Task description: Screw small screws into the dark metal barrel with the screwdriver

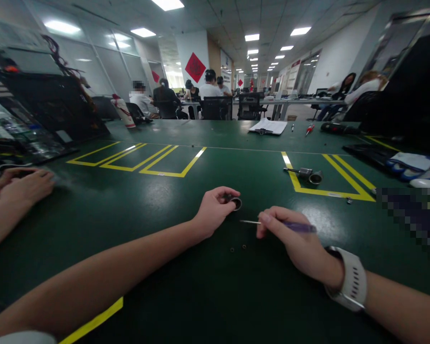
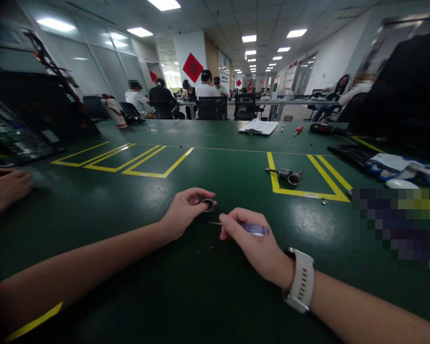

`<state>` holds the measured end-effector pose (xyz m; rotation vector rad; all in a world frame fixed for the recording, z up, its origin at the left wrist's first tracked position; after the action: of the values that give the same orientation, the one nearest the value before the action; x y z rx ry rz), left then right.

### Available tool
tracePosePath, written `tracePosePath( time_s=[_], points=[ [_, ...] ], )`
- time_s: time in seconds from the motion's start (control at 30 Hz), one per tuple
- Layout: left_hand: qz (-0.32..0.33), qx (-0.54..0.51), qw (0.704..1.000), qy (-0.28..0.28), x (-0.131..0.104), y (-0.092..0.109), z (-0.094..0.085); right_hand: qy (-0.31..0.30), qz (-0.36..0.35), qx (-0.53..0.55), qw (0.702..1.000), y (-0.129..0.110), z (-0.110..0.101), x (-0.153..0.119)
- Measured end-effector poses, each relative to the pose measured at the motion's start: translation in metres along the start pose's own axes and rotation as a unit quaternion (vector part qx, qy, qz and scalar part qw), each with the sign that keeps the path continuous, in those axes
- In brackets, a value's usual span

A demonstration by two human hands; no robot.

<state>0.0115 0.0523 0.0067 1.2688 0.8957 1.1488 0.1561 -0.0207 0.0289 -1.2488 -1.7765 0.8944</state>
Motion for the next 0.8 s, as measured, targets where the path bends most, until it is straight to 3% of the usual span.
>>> tracePosePath(
  time_s=[0.1, 0.2, 0.43, 0.57, 0.67, 0.8],
  points=[
    [-0.014, -0.007, 1.0, 0.0, 0.001, 0.0, 0.0, -0.005, 0.066, 0.139, 0.988, 0.012, 0.001, 0.004],
    [-0.022, -0.013, 1.0, 0.006, 0.001, 0.0, 0.0, -0.036, 0.088, 0.18, 0.979, 0.015, 0.006, 0.006],
    [-0.03, -0.016, 0.999, -0.002, 0.001, -0.001, 0.001, -0.06, 0.077, 0.14, 0.985, 0.016, 0.009, 0.004],
    [-0.025, -0.026, 0.999, -0.009, 0.001, 0.0, 0.001, -0.071, 0.068, 0.039, 0.994, 0.009, 0.008, 0.002],
    [-0.016, -0.052, 0.999, 0.001, 0.001, 0.0, 0.0, -0.07, 0.013, -0.091, 0.993, -0.005, 0.009, -0.003],
    [-0.011, -0.045, 0.999, -0.001, 0.0, 0.001, 0.001, -0.062, -0.161, -0.224, 0.959, -0.027, 0.018, -0.012]
  ],
)
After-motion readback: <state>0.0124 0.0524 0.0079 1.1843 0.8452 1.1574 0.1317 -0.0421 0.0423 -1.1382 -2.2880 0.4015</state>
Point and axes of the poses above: each hand's wrist, its own x-axis towards the middle knuckle, its own z-axis out of the palm, y = z × x, the point moved 6 cm from there along x, towards the middle knuckle, and after that the axes turned 12 degrees about -x, right-handed, at the moved point
